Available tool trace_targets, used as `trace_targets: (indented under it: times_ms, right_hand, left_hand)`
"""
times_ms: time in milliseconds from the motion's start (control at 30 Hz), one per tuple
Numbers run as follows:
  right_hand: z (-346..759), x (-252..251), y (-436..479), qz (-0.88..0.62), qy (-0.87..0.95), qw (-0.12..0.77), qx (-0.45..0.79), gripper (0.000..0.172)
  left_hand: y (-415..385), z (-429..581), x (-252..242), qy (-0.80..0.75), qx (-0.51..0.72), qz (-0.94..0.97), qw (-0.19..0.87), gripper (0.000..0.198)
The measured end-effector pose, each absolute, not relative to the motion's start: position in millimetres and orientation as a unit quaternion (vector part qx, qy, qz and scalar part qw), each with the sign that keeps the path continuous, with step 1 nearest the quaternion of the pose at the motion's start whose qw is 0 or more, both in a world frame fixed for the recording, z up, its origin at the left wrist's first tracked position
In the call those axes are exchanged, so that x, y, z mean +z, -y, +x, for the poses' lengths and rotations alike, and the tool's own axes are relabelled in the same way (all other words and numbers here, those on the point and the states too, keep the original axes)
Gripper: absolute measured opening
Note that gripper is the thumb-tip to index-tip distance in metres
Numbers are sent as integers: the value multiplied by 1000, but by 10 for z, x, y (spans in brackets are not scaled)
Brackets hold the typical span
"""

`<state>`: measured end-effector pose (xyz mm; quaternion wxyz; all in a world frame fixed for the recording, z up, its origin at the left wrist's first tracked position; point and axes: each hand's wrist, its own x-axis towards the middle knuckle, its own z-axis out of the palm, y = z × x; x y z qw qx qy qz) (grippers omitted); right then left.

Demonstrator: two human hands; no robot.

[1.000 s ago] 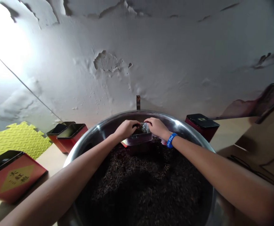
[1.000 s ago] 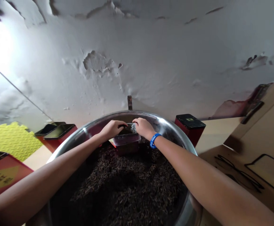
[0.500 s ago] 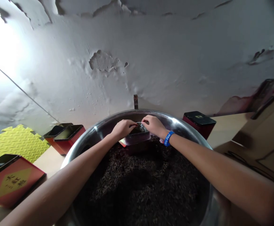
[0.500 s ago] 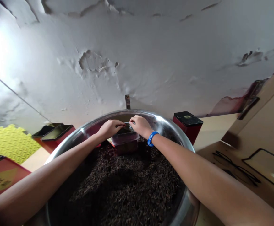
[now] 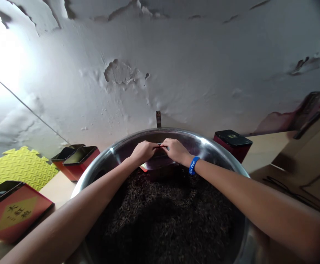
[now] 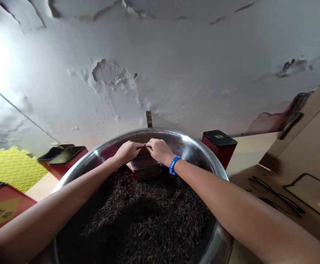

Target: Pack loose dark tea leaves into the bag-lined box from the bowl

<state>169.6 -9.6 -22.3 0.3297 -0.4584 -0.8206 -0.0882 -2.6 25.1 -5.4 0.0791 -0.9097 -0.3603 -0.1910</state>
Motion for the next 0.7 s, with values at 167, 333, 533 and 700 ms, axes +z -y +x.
trace_targets:
  times_ms: [167,333,533,700]
  right_hand:
    - [1686,-212,105,-454,823,331,-82,20]
    - [1689,-234,89,-449,827,334,-58,17]
    - [1702,-173,106,-454,820,343,-65,17]
    - [1743,-203,52,-482,801,350,-64,28]
  left_hand:
    - [-256,-34,-59,349,-177,-913,118,26]
    - [-253,-29,-55,344,-166,-914,136,26]
    - [-213,-33,0,364,-153,-909,131,31]
    - [-223,-16,-6,374,-145,-912,89,32]
